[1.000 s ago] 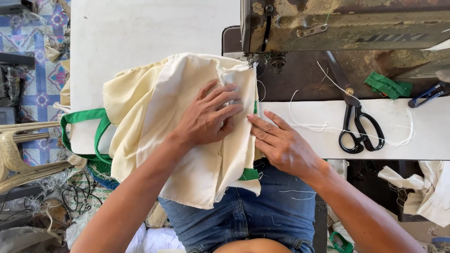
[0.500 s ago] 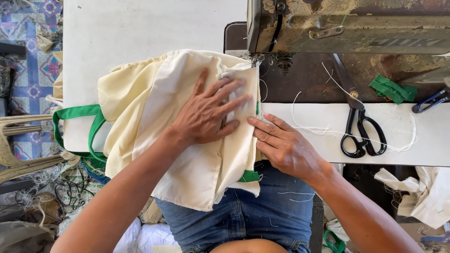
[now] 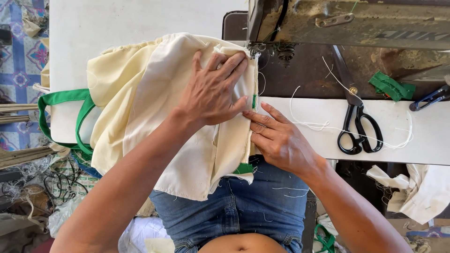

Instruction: Sewing the components of a fabric tote bag together using an industrial sewing machine and trimming threads with scissors.

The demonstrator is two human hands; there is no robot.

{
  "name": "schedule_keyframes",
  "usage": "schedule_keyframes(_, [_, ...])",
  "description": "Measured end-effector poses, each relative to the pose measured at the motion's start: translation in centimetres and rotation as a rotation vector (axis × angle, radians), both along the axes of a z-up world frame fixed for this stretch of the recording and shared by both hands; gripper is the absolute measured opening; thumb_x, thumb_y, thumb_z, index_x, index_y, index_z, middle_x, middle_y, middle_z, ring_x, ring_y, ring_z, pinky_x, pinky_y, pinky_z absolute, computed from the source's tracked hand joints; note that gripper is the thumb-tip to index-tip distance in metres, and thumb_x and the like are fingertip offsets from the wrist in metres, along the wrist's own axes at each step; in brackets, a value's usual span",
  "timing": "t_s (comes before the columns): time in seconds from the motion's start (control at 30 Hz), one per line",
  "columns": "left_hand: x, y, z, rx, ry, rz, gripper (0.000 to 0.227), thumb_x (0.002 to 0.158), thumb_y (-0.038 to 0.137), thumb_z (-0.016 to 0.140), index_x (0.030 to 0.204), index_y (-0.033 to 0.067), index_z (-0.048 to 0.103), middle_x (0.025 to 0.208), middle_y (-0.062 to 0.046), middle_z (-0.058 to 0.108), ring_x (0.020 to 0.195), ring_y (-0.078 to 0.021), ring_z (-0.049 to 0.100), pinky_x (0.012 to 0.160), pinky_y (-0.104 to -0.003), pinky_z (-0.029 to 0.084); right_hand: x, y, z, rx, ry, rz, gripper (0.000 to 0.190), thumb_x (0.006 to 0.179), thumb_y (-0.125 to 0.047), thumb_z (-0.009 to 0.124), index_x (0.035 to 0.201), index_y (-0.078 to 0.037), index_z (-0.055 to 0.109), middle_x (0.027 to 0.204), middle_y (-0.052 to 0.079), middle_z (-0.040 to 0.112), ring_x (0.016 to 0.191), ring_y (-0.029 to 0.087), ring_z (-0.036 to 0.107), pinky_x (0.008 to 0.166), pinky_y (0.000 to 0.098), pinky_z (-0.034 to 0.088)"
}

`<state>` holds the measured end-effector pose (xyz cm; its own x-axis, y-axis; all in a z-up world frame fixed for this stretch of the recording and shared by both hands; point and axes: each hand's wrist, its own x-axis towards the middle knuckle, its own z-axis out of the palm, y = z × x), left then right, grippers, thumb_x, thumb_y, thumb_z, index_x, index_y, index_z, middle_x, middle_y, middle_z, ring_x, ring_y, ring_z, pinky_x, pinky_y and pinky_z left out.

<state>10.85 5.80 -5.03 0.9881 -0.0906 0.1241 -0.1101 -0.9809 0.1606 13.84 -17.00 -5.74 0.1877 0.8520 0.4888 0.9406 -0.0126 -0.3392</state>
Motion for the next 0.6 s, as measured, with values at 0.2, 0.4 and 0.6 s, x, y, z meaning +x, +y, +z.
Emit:
schedule_keyframes(0.2, [-0.4,-0.2,-0.2,0.015,-0.005,-0.023,0.069,0.089,0.049,0.048,0.147,0.0142,0.056,0.147,-0.003,0.053,0.123,-0.025,0.048,0.106,-0.07,0.029,-0.4,-0.2,-0.6,0.01,-0.002,-0.021,0.014,0.095,-0.01,0.069,0.083,-0.003,0.069,0.115,0.015,0.075,0.125,0.03,0.066,0.112,0.0522,0.048])
schedule_keyframes(0.4, [0.7,-1.5,0.6,0.018,-0.068,0.057,0.069,0.082,0.047,0.058,0.139,0.0097,0.062,0.141,0.0,0.054,0.111,-0.0274,0.048,0.102,-0.084,0.026,-0.5,0.1,-0.3,0.025,0.015,-0.03,0.014,0.093,-0.008,0.071,0.081,-0.003,0.068,0.104,0.013,0.076,0.126,0.029,0.066,0.112,0.0523,0.049])
schedule_keyframes(0.6, [1.7,1.8,-1.0,0.027,-0.363,-0.017,0.034,0.083,0.035,0.073,0.112,0.0164,0.078,0.131,-0.002,0.061,0.116,-0.0258,0.052,0.116,-0.059,0.026,-0.4,-0.2,-0.1,0.062,0.032,-0.039,0.018,0.093,-0.006,0.069,0.076,-0.001,0.067,0.098,0.014,0.075,0.121,0.031,0.068,0.11,0.0539,0.05])
